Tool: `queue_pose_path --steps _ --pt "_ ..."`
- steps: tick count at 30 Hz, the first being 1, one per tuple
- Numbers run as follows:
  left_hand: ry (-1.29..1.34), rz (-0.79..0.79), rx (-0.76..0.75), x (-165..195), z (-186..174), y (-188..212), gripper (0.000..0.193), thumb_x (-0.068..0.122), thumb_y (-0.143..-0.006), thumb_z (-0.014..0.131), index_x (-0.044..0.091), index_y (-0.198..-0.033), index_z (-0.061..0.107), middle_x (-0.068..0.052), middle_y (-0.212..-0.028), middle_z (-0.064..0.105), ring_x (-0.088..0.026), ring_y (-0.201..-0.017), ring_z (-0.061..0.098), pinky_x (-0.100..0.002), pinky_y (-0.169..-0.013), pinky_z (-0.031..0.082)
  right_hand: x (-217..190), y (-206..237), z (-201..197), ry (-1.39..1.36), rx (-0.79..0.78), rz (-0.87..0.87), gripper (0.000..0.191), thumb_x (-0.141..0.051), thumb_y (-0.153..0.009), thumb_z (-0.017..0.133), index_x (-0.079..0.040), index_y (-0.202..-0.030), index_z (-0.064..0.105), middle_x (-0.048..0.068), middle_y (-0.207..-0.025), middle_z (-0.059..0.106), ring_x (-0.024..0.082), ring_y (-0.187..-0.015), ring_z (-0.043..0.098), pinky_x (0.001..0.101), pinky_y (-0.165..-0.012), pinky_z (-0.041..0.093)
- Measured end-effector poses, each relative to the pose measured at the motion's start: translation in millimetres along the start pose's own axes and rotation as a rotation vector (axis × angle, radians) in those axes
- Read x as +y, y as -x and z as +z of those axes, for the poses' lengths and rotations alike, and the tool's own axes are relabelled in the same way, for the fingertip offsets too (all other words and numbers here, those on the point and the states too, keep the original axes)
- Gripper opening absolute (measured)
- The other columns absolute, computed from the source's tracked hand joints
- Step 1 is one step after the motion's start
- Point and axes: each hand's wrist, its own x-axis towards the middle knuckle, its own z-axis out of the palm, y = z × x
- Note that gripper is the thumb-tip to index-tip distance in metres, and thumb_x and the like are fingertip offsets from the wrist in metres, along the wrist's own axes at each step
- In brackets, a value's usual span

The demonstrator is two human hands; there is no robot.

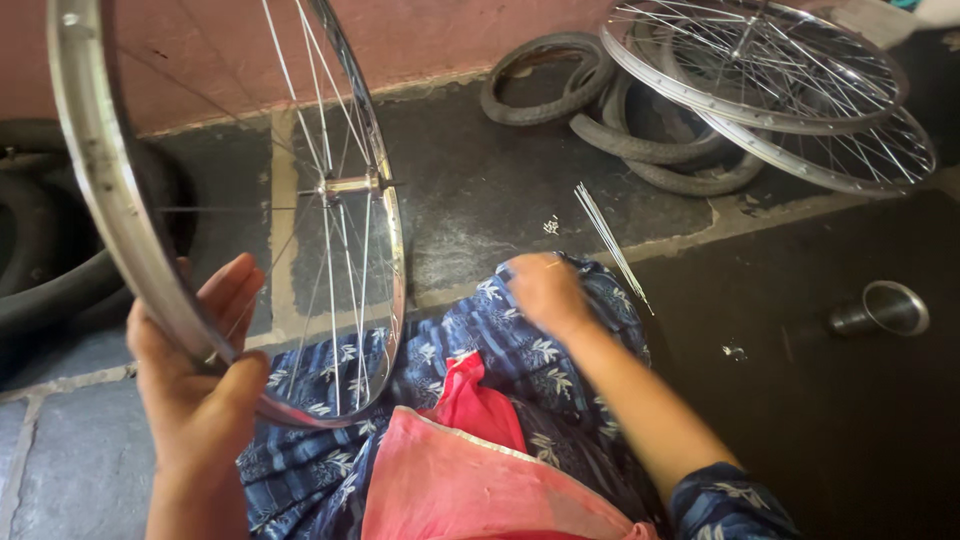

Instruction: The person sits on the floor and installs spokes into a bicycle wheel rim and hub. They repeatedly pick up a spoke, insert it into the hub, and thread it through the rim, then rotate the wheel to continue the process.

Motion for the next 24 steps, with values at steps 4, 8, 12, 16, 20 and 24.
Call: queue_pose_path --steps 4,8,12,16,20,24 --pt "0.083 -0.030 0.014 -3.5 -5.7 2.5 0.093 -0.018 -0.074 0.046 0.009 -0.160 0.024 -0.028 -0.157 0.049 -0.038 -0.151 0.051 -0.051 -0.127 0.036 122.3 23.9 -20.7 0.204 0.012 0.666 0.030 -0.029 -0.094 0.068 -0.010 -0.116 0.074 0.018 -0.115 0.071 0.040 -0.108 0.066 0.0478 -0.091 0.052" --pt "0.089 -0.050 0.021 -6.9 -3.4 -1.4 0.092 -0.019 -0.075 0.046 0.009 -0.159 0.024 -0.028 -0.154 0.051 -0.038 -0.148 0.053 -0.051 -0.126 0.036 195.0 58.9 -20.1 0.453 -0.208 0.947 0.035 -0.039 -0.087 0.075 -0.013 -0.111 0.073 0.014 -0.124 0.066 0.038 -0.120 0.058 0.0523 -0.092 0.052" --pt "0.073 -0.077 0.056 -5.0 -2.7 -4.6 0.093 -0.018 -0.071 0.046 0.009 -0.157 0.024 -0.026 -0.151 0.052 -0.037 -0.145 0.054 -0.051 -0.127 0.039 217.0 80.9 -7.2 0.475 -0.235 0.920 0.037 -0.043 -0.085 0.078 -0.013 -0.106 0.074 0.012 -0.122 0.066 0.036 -0.120 0.059 0.0506 -0.094 0.053" --pt "-0.056 -0.067 0.127 -3.2 -7.2 -8.6 0.087 -0.015 -0.070 0.045 0.007 -0.151 0.026 -0.025 -0.146 0.054 -0.035 -0.142 0.054 -0.050 -0.126 0.038 225.5 79.5 -0.4 0.525 -0.144 0.813 0.026 -0.036 -0.084 0.078 -0.014 -0.097 0.075 0.008 -0.115 0.067 0.036 -0.113 0.061 0.0509 -0.087 0.054" --pt "-0.183 -0.041 0.132 -3.4 -22.2 -20.2 0.085 -0.012 -0.071 0.045 0.007 -0.151 0.026 -0.023 -0.145 0.055 -0.034 -0.145 0.053 -0.050 -0.124 0.034 232.0 93.0 5.0 0.364 0.084 0.813 0.021 -0.034 -0.088 0.077 -0.014 -0.091 0.074 0.009 -0.105 0.069 0.035 -0.100 0.066 0.0496 -0.081 0.054" --pt "-0.330 -0.059 0.132 2.4 -37.9 -33.3 0.085 -0.013 -0.078 0.047 0.008 -0.156 0.021 -0.023 -0.148 0.057 -0.034 -0.145 0.056 -0.050 -0.128 0.038 235.5 118.1 12.1 0.345 0.269 0.823 0.020 -0.035 -0.086 0.078 -0.015 -0.085 0.076 0.009 -0.097 0.069 0.036 -0.092 0.066 0.0496 -0.076 0.052"
